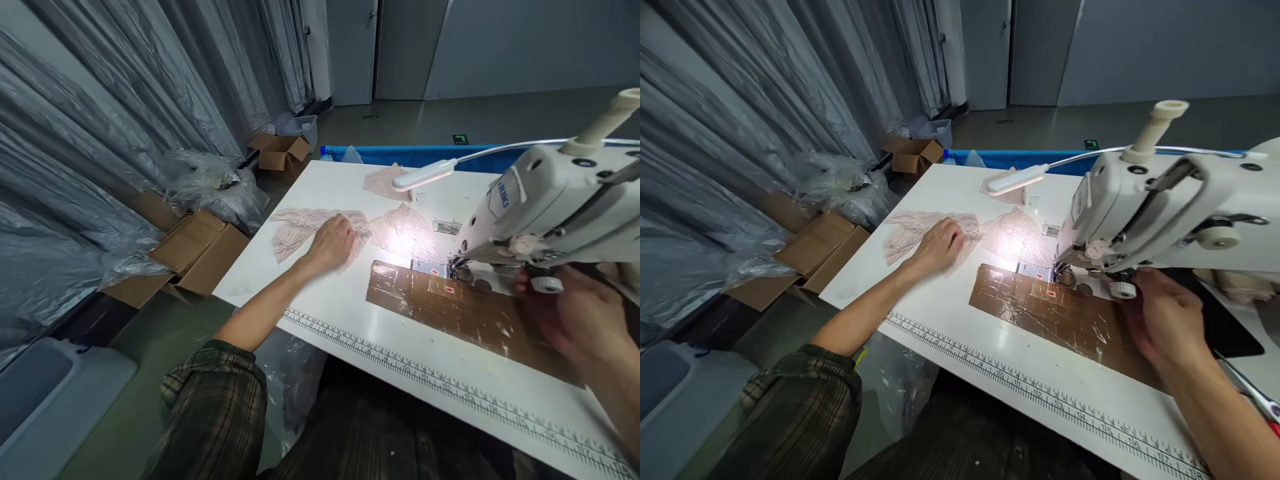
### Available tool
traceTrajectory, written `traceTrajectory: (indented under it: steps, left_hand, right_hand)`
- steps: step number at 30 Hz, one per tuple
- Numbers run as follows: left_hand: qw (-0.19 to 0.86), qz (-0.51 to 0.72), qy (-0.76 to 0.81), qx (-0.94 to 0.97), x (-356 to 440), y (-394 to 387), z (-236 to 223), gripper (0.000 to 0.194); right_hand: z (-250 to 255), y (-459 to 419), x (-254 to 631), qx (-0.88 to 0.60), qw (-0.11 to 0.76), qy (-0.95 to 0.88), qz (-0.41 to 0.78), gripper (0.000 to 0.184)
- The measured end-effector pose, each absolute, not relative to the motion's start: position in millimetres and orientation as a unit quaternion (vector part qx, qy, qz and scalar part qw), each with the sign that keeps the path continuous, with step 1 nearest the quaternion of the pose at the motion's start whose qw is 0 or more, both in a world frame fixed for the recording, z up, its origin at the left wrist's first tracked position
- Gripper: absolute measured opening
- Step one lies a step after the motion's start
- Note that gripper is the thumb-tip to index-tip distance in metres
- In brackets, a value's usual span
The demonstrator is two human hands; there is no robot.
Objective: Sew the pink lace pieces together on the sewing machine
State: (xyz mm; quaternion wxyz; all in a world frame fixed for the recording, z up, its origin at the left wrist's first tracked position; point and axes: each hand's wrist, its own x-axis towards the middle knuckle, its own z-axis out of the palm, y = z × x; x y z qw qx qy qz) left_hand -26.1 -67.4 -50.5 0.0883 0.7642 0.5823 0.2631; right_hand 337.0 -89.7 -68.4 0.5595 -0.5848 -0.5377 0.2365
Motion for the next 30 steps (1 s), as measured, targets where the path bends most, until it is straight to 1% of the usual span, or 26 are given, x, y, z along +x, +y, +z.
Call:
traceTrajectory:
  steps: [1,2,4,6,7,8,10,12,14,16,19,21,23,25,28,30]
  left_hand:
    - [0.110,0.265,0.561,0.776,-17.1,-73.5,-51.0,0.028]
    - [0.147,0.266,0.523,0.796,-6.8,-80.6,-51.6,0.030]
    - [0.224,0.269,0.407,0.843,15.1,-95.8,-52.4,0.031]
    - [0.285,0.267,0.263,0.882,32.1,-107.9,-52.4,0.021]
    - [0.297,0.268,0.211,0.892,36.3,-110.9,-52.0,0.016]
    - [0.296,0.274,0.185,0.896,37.1,-111.1,-51.6,0.014]
    - [0.261,0.294,0.216,0.894,28.7,-103.2,-51.2,0.017]
    - [0.199,0.309,0.306,0.878,11.4,-87.7,-52.2,0.023]
    - [0.147,0.289,0.386,0.864,-7.1,-72.2,-54.3,0.024]
    - [0.118,0.252,0.425,0.861,-20.2,-62.5,-56.2,0.020]
    - [0.108,0.207,0.439,0.868,-24.7,-59.6,-56.6,0.012]
    - [0.106,0.209,0.443,0.866,-21.0,-61.5,-55.2,0.009]
    - [0.118,0.231,0.436,0.862,-16.1,-63.9,-52.2,0.009]
    - [0.164,0.272,0.424,0.848,-11.7,-67.5,-46.2,0.012]
    - [0.316,0.310,0.418,0.793,-5.2,-80.7,-28.2,0.020]
    - [0.434,0.281,0.421,0.745,0.4,-96.2,-11.1,0.025]
  right_hand:
    - [-72.8,-96.2,335.3,-0.592,0.588,-0.464,0.298,0.045]
    - [-75.1,-101.6,332.0,-0.599,0.603,-0.409,0.334,0.044]
    - [-73.7,-109.6,322.5,-0.623,0.601,-0.345,0.361,0.037]
    - [-67.3,-115.0,313.6,-0.665,0.556,-0.367,0.338,0.024]
    - [-64.0,-117.2,310.5,-0.675,0.520,-0.400,0.337,0.016]
    - [-61.5,-119.3,308.5,-0.685,0.490,-0.430,0.326,0.012]
    - [-60.4,-123.9,306.2,-0.677,0.433,-0.508,0.309,0.017]
    - [-63.3,-128.8,303.9,-0.663,0.393,-0.574,0.277,0.025]
    - [-67.4,-133.0,299.3,-0.655,0.353,-0.629,0.228,0.034]
    - [-70.7,-135.6,293.0,-0.647,0.308,-0.677,0.168,0.040]
    - [-74.3,-137.0,285.7,-0.618,0.265,-0.734,0.100,0.037]
    - [-76.0,-137.7,284.6,-0.590,0.263,-0.758,0.097,0.031]
    - [-75.6,-139.5,286.2,-0.561,0.286,-0.767,0.126,0.028]
    - [-71.3,-143.6,289.6,-0.529,0.322,-0.760,0.197,0.029]
    - [-55.4,-155.2,299.0,-0.485,0.341,-0.713,0.374,0.034]
    - [-39.2,-165.2,310.0,-0.458,0.329,-0.665,0.490,0.037]
